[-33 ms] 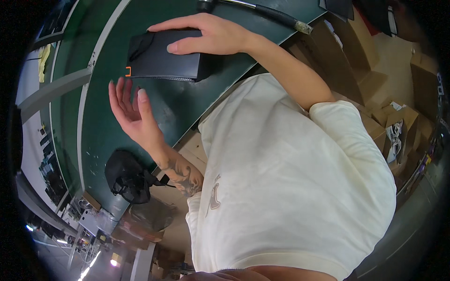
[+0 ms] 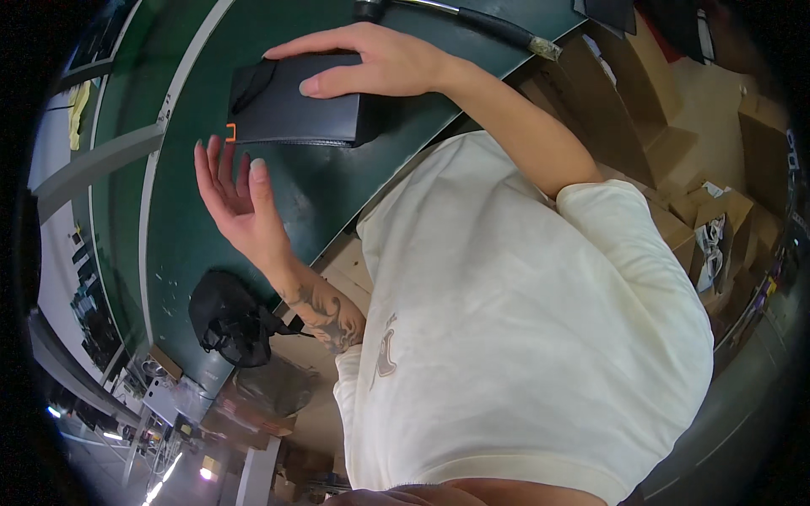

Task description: The person assembles a small black electronic device by inserting a metal rod into a slot and securing it with a yellow rubber mallet. They then use a screwdriver to tighten a screw on the device's side. The person handles the device and tools on a green workbench in a workshop setting.

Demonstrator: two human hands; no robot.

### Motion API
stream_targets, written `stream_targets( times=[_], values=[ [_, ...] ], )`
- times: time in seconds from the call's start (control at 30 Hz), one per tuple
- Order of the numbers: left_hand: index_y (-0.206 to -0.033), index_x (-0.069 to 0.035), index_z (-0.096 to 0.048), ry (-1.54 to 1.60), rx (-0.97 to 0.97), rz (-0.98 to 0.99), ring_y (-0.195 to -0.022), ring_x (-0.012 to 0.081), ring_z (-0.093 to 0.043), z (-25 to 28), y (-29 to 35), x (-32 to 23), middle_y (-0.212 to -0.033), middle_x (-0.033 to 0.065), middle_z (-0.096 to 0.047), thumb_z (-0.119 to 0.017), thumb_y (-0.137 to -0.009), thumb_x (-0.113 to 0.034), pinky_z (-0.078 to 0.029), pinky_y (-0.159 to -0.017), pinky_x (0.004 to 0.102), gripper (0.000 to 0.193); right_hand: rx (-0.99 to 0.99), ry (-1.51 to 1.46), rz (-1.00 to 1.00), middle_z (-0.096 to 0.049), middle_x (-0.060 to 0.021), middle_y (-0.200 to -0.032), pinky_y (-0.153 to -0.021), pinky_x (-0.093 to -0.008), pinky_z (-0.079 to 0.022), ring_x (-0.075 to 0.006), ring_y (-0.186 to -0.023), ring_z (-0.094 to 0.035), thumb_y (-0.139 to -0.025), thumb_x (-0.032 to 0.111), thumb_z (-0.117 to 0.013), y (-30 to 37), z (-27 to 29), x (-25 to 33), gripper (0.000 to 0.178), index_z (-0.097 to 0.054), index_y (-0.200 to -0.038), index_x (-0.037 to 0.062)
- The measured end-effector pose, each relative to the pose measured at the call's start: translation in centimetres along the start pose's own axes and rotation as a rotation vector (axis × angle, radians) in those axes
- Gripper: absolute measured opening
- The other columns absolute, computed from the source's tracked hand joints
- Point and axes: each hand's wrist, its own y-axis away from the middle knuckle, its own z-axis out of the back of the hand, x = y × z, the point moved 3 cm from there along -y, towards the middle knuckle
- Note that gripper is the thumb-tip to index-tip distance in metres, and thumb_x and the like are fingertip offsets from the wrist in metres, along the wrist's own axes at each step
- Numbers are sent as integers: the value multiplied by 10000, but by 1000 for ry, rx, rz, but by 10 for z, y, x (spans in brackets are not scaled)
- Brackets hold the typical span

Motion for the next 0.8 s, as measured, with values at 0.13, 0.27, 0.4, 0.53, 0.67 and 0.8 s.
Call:
stream_targets(
  times=[0.13,0.27,0.4,0.53,0.67,0.8],
  values=[
    [-1537,-11,-341,-16,205,-246,-1422,332,-406,-3,-18,6,-1587,177,-338,-887,-759,-234,-379,-1135,439,976,88,-141,-10,-698,-113,-1237,-1013,-300,-462,-181,-1128,-637,-897,268,-695,-6,1,-11,447,-678,-1307,92],
    [-1497,6,-419,-81,367,-290,-1390,306,-445,-13,-26,11,-1557,169,-371,-944,-650,-349,-388,-1125,413,1058,146,-257,-114,-734,-88,-1142,-971,-277,-471,-131,-1045,-645,-893,264,-694,-23,1,-20,380,-731,-1214,64],
    [-1471,17,-458,-70,163,-247,-1321,272,-502,-16,-19,23,-1447,136,-463,-926,-683,-287,-397,-1116,382,966,-326,-145,-130,-752,-74,-1041,-938,-258,-481,-117,-998,-657,-962,268,-639,-26,8,-18,301,-750,-1117,36],
    [-1465,-16,-474,-136,23,-277,-1321,278,-499,-22,-19,24,-1462,132,-390,-909,-673,-70,-463,-1072,387,906,-486,-129,109,-699,-95,-1204,-1016,-273,-458,-152,-1148,-627,-1001,244,-598,2,17,-8,341,-670,-1251,25],
    [-1462,-17,-461,-164,-39,-273,-1346,291,-479,-27,-24,26,-1502,133,-340,-879,-715,-50,-461,-1080,390,857,-360,-379,-13,-628,-93,-1313,-1080,-292,-422,-175,-1240,-569,-1008,188,-581,22,-1,-14,401,-576,-1370,16],
    [-1459,-10,-452,-123,-33,-265,-1368,299,-460,-29,-25,27,-1519,138,-321,-871,-725,-46,-454,-1090,393,846,-405,-381,-15,-630,-102,-1301,-1088,-310,-426,-183,-1243,-565,-977,133,-577,16,-6,-17,411,-571,-1365,-1]
  ],
)
